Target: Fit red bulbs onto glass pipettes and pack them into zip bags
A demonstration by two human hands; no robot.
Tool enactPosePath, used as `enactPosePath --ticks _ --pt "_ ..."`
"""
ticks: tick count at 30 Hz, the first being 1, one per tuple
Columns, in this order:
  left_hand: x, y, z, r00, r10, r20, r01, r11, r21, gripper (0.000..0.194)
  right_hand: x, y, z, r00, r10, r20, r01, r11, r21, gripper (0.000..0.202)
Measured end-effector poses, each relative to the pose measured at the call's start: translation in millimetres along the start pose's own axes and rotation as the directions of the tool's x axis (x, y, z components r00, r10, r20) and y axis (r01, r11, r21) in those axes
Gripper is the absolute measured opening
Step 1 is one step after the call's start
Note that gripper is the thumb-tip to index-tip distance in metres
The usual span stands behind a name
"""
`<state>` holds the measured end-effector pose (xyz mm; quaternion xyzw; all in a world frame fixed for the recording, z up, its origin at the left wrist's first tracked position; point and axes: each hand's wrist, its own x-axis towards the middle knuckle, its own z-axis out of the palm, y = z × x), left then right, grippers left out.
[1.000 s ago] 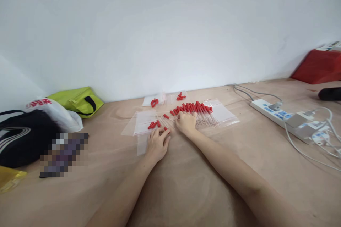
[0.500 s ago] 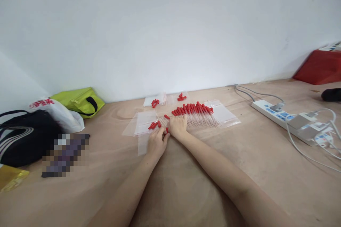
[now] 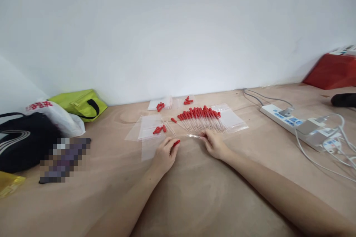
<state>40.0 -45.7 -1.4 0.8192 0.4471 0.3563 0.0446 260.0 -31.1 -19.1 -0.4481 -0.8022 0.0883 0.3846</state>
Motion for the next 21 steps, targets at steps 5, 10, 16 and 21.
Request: enactPosePath --ticks 5,10,16,21 --pt "0 1 1.1 0.999 -0.002 0.039 0.002 1.0 0.013 0.012 0 -9 -1 0.99 -0.107 0.087 0.101 0.992 0.07 0.027" --pt "0 -1 2.1 0.999 0.041 0.026 -0.041 0.999 -0.014 0.014 1 -16 5 0.982 -0.134 0.135 0.12 0.987 0.106 0.025" --pt "-2 -2 1.9 0.995 0.092 0.027 -0.092 0.996 -0.014 0.016 1 -17 2 0.978 -0.123 0.167 0.113 0.991 0.069 0.022" --pt "-3 -2 1.3 0.985 0.132 0.112 -0.129 0.991 -0.027 0.02 3 -15 -4 0.971 -0.105 0.216 0.102 0.994 0.027 0.02"
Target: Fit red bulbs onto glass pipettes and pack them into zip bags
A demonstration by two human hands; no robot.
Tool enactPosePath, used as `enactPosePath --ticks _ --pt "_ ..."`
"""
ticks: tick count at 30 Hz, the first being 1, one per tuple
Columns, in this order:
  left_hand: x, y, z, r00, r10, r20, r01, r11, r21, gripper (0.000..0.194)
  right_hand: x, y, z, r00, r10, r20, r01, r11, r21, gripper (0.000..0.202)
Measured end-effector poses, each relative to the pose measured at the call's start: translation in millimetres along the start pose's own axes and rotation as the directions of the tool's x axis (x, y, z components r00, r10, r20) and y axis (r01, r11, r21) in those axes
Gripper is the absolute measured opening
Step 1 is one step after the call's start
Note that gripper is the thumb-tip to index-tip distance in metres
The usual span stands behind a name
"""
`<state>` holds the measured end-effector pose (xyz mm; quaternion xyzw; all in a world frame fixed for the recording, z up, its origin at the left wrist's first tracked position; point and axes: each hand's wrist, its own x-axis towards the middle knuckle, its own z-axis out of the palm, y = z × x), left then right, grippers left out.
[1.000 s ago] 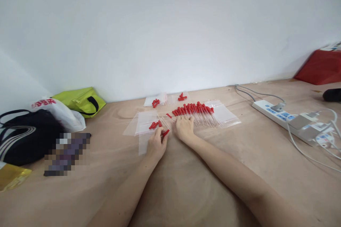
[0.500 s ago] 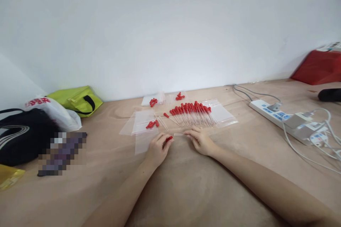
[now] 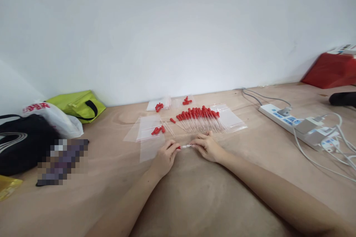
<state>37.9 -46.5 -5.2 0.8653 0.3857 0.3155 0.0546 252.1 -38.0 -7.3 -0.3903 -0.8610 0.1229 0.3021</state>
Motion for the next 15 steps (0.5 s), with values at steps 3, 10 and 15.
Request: enactPosePath --ticks 3,10,15 --pt "0.6 1.7 -0.9 0.997 0.036 0.064 -0.035 0.999 -0.021 0.022 0.5 4.3 -1.4 1.0 -0.011 0.017 0.011 0.999 -0.041 0.021" --pt "1.0 1.7 -1.3 0.992 0.045 0.116 -0.042 0.999 -0.027 0.025 2.5 5.1 0.4 0.995 -0.092 -0.028 0.086 0.983 -0.163 0.022" --pt "-1.0 -1.6 1.2 0.997 0.023 0.079 -0.021 1.0 -0.016 0.023 0.2 0.4 4.8 0.995 -0.1 -0.025 0.091 0.968 -0.235 0.021"
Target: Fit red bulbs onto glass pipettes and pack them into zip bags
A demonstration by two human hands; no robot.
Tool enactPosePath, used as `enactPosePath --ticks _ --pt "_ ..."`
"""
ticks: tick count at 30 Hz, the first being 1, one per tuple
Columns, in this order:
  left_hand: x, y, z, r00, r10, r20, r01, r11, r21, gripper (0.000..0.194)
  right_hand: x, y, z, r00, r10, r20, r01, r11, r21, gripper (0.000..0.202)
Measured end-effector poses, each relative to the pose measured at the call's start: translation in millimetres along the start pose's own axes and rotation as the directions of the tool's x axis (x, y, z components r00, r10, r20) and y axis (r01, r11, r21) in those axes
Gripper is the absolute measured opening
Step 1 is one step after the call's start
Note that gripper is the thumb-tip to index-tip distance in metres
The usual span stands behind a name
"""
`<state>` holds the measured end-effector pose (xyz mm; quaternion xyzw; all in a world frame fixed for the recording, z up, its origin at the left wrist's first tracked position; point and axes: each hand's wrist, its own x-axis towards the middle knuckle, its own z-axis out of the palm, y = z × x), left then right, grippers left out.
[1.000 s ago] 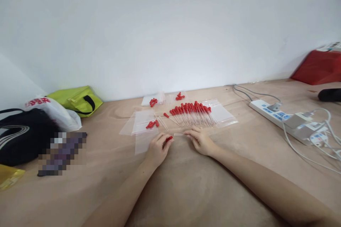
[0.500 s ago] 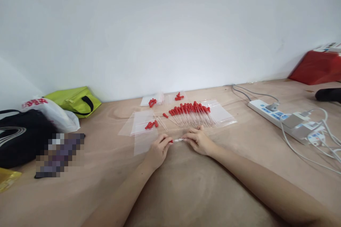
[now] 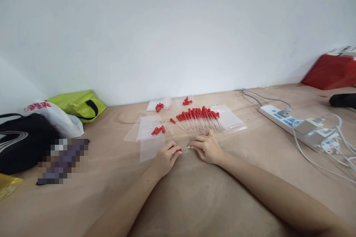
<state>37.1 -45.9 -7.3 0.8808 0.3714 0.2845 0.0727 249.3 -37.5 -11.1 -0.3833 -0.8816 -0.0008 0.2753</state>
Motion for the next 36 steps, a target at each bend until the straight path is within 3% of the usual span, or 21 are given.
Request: enactPosePath --ticks 16,22,25,27,29,32,36 --pt "0 3 -0.1 0.999 0.052 0.016 -0.052 0.997 0.048 0.019 9 -16 6 0.994 0.053 0.091 -0.058 0.996 0.061 0.021" --pt "3 -5 -4.4 0.997 0.05 -0.055 -0.043 0.992 0.121 0.019 19 -19 -3 0.988 0.001 0.157 0.0 1.0 -0.004 0.023" --pt "4 -11 -8.7 0.987 0.051 -0.15 -0.023 0.983 0.183 0.018 26 -19 -10 0.98 0.007 0.197 0.014 0.994 -0.107 0.023" --pt "4 -15 -10.2 0.966 -0.017 -0.26 0.075 0.974 0.215 0.019 34 -15 -12 0.975 0.093 0.201 -0.063 0.987 -0.151 0.023" --pt "2 -19 -10.1 0.942 -0.111 -0.318 0.187 0.957 0.222 0.022 44 -8 -10 0.956 0.246 0.162 -0.223 0.963 -0.152 0.023" --pt "0 -22 -8.1 0.94 -0.215 -0.266 0.274 0.938 0.211 0.021 63 2 0 0.884 0.461 0.084 -0.452 0.886 -0.103 0.023" --pt "-1 -22 -6.3 0.936 -0.275 -0.217 0.319 0.927 0.198 0.02 87 2 19 0.818 0.573 0.046 -0.568 0.818 -0.094 0.027"
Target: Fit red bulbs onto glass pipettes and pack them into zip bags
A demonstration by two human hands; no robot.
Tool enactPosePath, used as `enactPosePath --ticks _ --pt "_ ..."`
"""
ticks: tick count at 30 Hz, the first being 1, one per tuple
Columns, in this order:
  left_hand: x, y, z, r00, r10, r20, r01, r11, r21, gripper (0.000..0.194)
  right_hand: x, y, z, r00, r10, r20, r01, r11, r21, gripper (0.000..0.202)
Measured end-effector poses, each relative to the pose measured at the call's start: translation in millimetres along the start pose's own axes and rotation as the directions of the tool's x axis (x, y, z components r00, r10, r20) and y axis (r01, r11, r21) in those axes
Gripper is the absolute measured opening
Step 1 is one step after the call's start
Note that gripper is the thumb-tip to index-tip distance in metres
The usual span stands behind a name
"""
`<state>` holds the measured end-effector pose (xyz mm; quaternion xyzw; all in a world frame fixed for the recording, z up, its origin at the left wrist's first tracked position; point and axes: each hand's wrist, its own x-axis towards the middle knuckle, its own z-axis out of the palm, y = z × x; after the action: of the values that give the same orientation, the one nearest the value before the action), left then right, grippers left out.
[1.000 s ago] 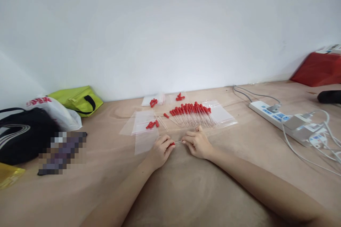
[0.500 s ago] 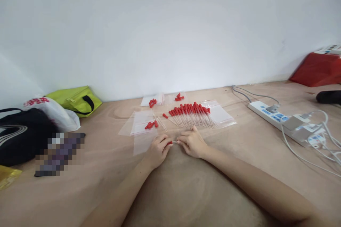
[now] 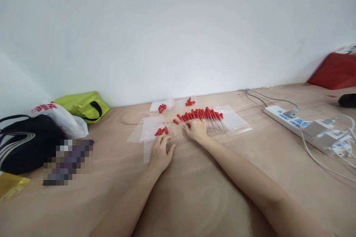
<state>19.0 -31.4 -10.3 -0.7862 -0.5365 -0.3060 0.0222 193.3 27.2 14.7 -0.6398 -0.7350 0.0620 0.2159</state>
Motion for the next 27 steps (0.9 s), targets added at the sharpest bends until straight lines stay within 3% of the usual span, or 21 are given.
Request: enactPosePath --ticks 6,16,19,23,27 --pt "0 0 -0.3 1.0 -0.001 0.017 0.001 1.0 0.006 0.02 5 -20 6 0.993 0.103 0.053 -0.097 0.989 -0.11 0.03" --pt "0 1 1.0 1.0 0.011 0.004 -0.011 1.0 0.016 0.015 4 -21 11 0.991 0.119 0.063 -0.109 0.983 -0.147 0.036" --pt "0 0 0.7 1.0 0.003 -0.002 -0.003 1.0 0.031 0.012 5 -20 9 0.994 0.099 0.048 -0.091 0.984 -0.153 0.037" --pt "4 -5 -2.6 0.997 -0.043 -0.06 0.048 0.996 0.074 0.005 5 -26 7 0.999 -0.016 -0.045 0.01 0.99 -0.14 0.034" --pt "11 -18 -3.2 0.99 -0.05 -0.133 0.062 0.995 0.081 0.011 3 -41 12 1.0 -0.02 0.022 0.022 0.997 -0.072 0.027"
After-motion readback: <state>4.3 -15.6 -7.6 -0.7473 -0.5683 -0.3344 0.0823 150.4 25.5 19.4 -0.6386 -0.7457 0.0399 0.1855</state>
